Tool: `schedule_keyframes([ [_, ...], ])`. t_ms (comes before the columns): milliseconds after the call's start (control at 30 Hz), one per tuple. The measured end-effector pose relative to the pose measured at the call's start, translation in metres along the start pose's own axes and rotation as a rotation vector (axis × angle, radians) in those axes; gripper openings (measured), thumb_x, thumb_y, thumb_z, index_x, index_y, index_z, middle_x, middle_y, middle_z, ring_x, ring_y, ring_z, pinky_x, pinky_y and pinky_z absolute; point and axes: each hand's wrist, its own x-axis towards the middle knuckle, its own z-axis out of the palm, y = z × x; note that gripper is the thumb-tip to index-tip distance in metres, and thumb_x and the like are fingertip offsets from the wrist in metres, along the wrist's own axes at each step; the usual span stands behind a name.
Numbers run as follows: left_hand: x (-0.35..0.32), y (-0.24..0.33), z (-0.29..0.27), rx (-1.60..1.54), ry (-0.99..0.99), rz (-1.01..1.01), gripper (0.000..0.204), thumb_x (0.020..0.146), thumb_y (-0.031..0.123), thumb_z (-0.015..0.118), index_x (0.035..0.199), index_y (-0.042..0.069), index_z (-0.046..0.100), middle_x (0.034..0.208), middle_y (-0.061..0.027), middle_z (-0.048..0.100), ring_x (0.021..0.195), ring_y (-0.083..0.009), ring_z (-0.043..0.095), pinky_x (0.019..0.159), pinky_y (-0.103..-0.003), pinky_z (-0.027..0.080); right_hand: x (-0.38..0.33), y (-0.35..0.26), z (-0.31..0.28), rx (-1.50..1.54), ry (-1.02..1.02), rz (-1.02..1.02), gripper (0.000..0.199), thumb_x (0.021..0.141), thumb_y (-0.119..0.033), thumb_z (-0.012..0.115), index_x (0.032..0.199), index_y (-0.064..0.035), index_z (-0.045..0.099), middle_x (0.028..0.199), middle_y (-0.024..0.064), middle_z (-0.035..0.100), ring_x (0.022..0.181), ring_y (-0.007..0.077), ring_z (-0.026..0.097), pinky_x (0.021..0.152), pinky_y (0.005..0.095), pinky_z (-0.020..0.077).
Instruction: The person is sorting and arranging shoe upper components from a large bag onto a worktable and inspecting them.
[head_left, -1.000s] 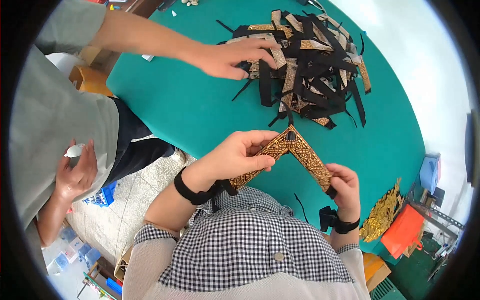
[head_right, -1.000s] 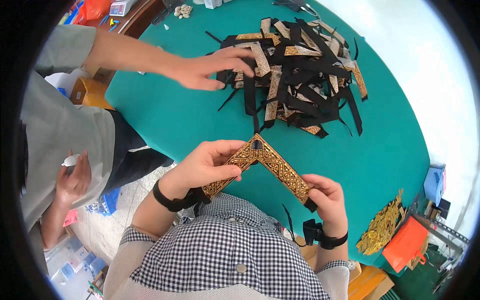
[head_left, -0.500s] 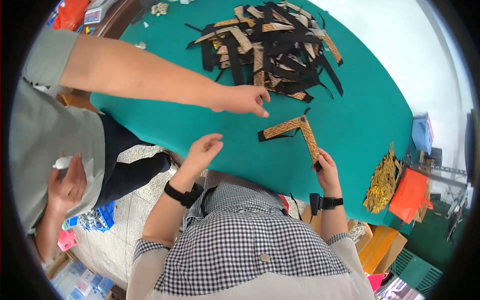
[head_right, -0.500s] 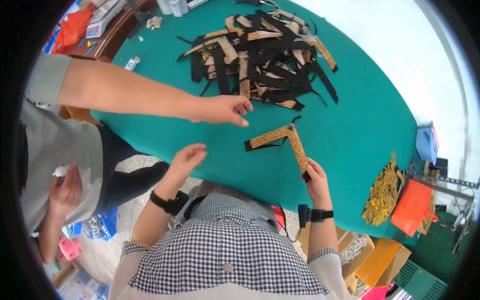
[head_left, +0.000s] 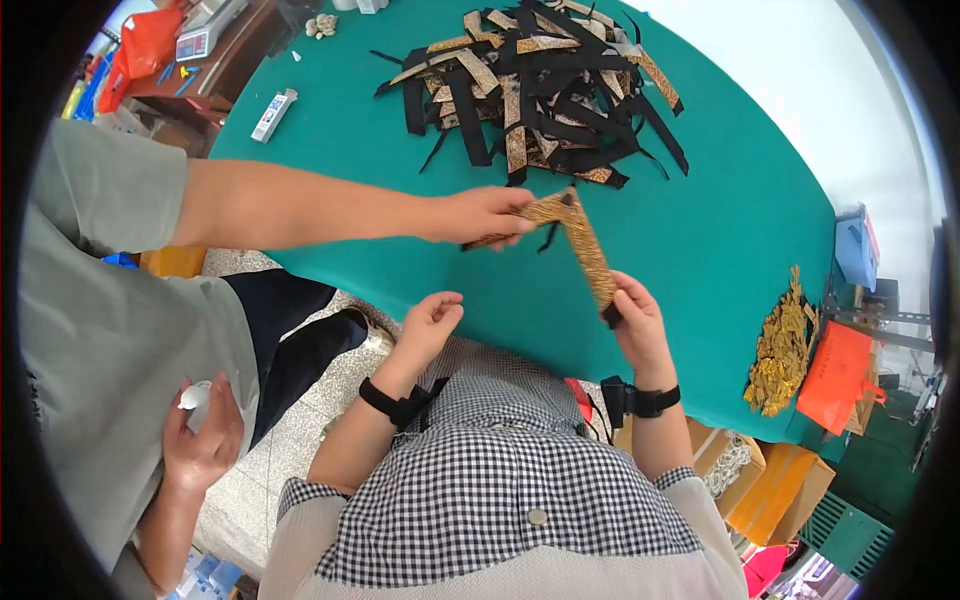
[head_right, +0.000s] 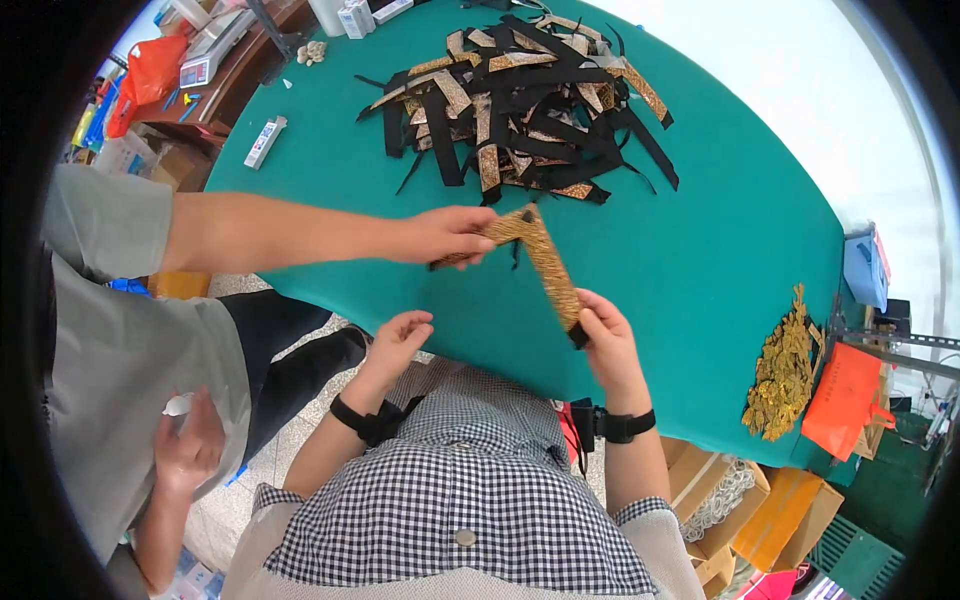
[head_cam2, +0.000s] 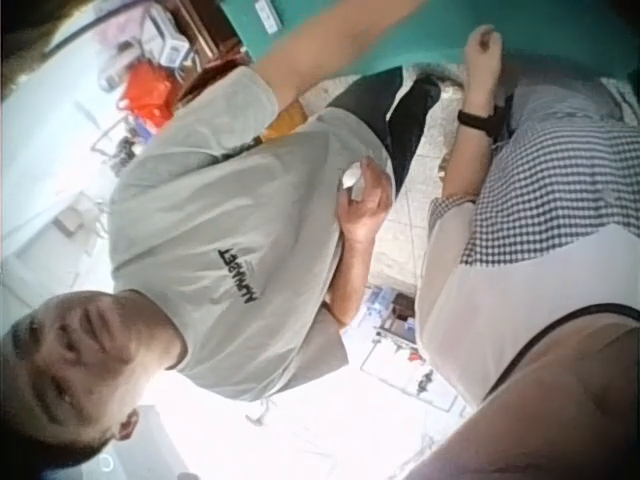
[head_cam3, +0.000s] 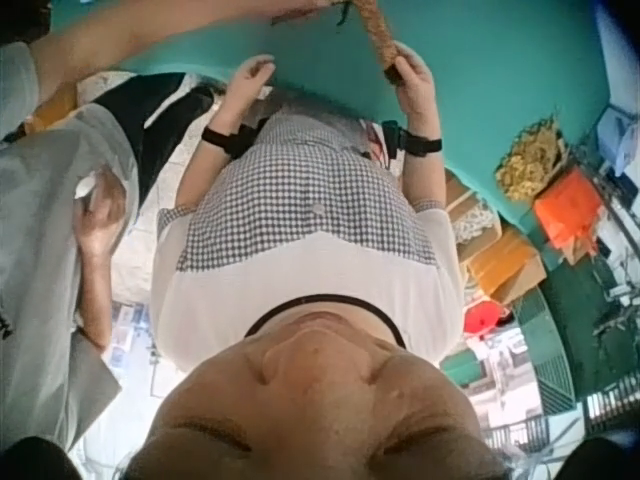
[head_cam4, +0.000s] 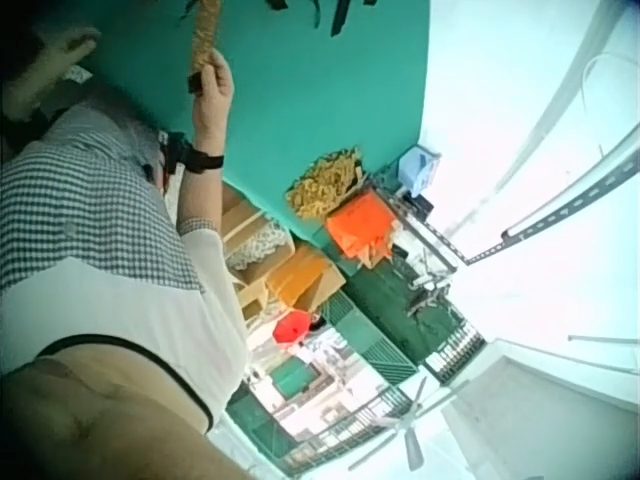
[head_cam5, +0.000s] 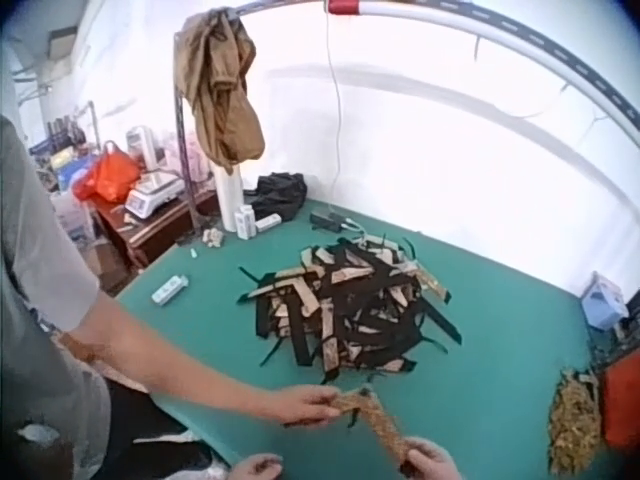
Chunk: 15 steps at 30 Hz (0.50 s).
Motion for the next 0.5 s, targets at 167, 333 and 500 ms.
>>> schedule_keyframes([
  [167, 0.005, 0.007, 0.012, 0.307, -0.012, 0.083, 0.029, 0.079, 0.020, 0.059, 0.101, 0.003, 0.055, 0.089, -0.0087, 0.058, 0.082, -0.0172, 0.055, 0.071, -0.030, 0.045, 0.017, 0.006, 0.001, -0.002, -0.069, 0.062, 0.040, 0.087, -0.019, 0.048, 0.123, -0.0021, 0.041, 0.108, 0.0153, 0.054, 0.097, 0.0214, 0.053, 0.084, 0.0311, 0.0421],
  [333, 0.002, -0.002, 0.030, 0.798, 0.051, 0.194, 0.037, 0.071, 0.028, 0.062, 0.104, 0.012, 0.055, 0.100, -0.0120, 0.047, 0.095, -0.0313, 0.040, 0.085, -0.039, 0.034, 0.010, 0.059, -0.093, -1.685, 0.451, -0.032, 0.064, 0.080, -0.040, 0.052, 0.132, -0.0120, 0.029, 0.136, 0.0211, 0.021, 0.124, 0.0355, 0.022, 0.098, 0.0481, 0.0204],
  [500, -0.004, 0.002, 0.046, 0.841, 0.197, 0.173, 0.037, 0.071, 0.028, 0.062, 0.105, 0.016, 0.052, 0.099, -0.0078, 0.045, 0.096, -0.0295, 0.039, 0.084, -0.042, 0.034, 0.000, 0.064, -0.109, -1.756, 0.314, 0.125, 0.067, 0.084, -0.045, 0.042, 0.137, -0.0123, 0.016, 0.142, 0.0195, 0.000, 0.130, 0.0366, 0.001, 0.097, 0.0585, 0.0059],
])
